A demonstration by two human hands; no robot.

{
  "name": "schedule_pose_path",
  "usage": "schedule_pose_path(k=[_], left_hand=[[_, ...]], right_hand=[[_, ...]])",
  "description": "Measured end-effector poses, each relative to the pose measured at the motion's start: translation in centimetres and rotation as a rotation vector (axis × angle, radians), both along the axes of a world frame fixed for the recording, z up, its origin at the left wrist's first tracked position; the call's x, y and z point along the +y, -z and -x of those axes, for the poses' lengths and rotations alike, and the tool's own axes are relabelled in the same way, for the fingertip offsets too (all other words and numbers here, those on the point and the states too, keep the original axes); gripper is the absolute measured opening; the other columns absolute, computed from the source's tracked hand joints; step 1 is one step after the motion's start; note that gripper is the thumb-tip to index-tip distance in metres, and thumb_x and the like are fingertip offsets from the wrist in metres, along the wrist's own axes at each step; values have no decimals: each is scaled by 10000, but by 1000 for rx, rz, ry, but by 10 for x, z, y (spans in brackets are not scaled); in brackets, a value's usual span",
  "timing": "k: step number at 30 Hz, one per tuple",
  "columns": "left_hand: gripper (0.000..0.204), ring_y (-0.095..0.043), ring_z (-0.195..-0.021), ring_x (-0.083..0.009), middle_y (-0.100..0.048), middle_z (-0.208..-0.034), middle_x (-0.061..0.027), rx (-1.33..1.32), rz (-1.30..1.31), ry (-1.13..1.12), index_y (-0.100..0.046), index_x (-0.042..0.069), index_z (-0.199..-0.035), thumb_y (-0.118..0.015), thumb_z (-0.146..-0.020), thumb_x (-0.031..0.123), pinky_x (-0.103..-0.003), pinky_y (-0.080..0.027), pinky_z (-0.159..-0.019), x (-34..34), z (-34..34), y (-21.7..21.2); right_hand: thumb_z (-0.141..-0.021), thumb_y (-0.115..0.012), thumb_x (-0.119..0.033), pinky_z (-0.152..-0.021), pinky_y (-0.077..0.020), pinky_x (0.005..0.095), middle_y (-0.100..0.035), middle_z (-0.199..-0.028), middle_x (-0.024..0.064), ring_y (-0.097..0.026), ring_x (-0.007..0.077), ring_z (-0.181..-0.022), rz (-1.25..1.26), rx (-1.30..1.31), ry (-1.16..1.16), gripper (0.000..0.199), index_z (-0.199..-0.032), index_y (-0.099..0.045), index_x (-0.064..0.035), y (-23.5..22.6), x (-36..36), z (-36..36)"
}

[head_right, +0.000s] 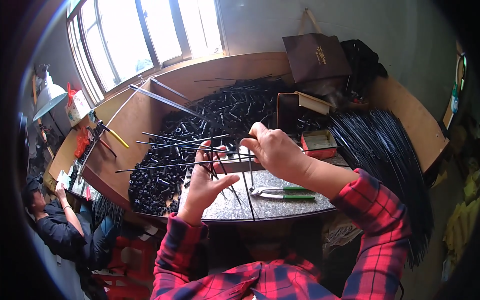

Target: Manually assembling and trimming black plastic components using pliers and a specialized workbench jig.

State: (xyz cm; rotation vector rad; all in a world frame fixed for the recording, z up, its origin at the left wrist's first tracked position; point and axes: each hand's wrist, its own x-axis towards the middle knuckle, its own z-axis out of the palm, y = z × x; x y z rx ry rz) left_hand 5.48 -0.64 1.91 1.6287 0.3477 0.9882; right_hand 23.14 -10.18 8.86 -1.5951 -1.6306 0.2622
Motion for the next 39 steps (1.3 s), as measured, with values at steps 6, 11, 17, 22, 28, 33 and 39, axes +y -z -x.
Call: schedule_pose_path(k=[6, 11, 17, 22, 28, 33, 39], left_hand=[[462, -595, -797, -87, -603, -919, -44, -150, 79, -108, -421, -4, -1220, -653, -820, -7, -221, -511, -708, 0, -12, 5], [182, -607, -784, -85, -636, -897, -53, -160, 108, -130, -551, -8, -1036, -616, -867, 15, -218, -517, -698, 15, 0, 4], [127, -602, -773, -85, -647, -869, -46, -282, 91, -110, -600, -7, -976, -633, -853, -6, -221, -497, -683, 17, 22, 0], [121, -604, -813, -92, -632, -866, -47, -124, -25, -184, -585, -35, -985, -592, -866, -53, -229, -495, -759, 39, 37, 14], [117, -607, -821, -91, -634, -885, -52, -138, -4, -176, -577, -43, -998, -560, -884, -63, -217, -491, -776, 51, 47, 11], [86, -594, -778, -67, -647, -864, -39, -114, -24, -238, -597, -25, -978, -577, -900, 4, -197, -477, -722, 59, 62, 9], [115, -587, -742, -53, -649, -846, -13, -144, -22, -181, -621, 7, -991, -611, -878, 18, -170, -448, -688, 38, 62, -14]], right_hand=[[-930, -561, -213, -544, -476, 335, -600, -648, 167, -644, 241, -615, -50, -162, -147, 238, -894, -514, 17, 1, 7, 15], [-926, -560, -234, -539, -469, 387, -583, -640, 182, -619, 323, -604, -215, -402, -16, 252, -879, -514, 9, -14, 11, 6], [-919, -597, -222, -492, -392, 253, -510, -600, 35, -448, 83, -533, -292, -230, 101, 242, -853, -501, -10, -66, -7, -22], [-901, -628, -231, -518, -349, 236, -481, -623, 14, -360, 60, -585, -414, -296, 184, 273, -839, -493, -2, -81, -19, -30], [-901, -628, -247, -522, -363, 217, -481, -634, -12, -393, 42, -586, -408, -204, 305, 254, -856, -543, -12, -91, -25, -50], [-898, -630, -247, -548, -399, 237, -500, -640, -11, -436, 45, -602, -330, -103, 334, 249, -868, -563, -10, -84, -22, -61], [-893, -634, -196, -589, -442, 247, -565, -679, 5, -513, 54, -645, -207, -80, 249, 200, -879, -576, -6, -62, -13, -42]])
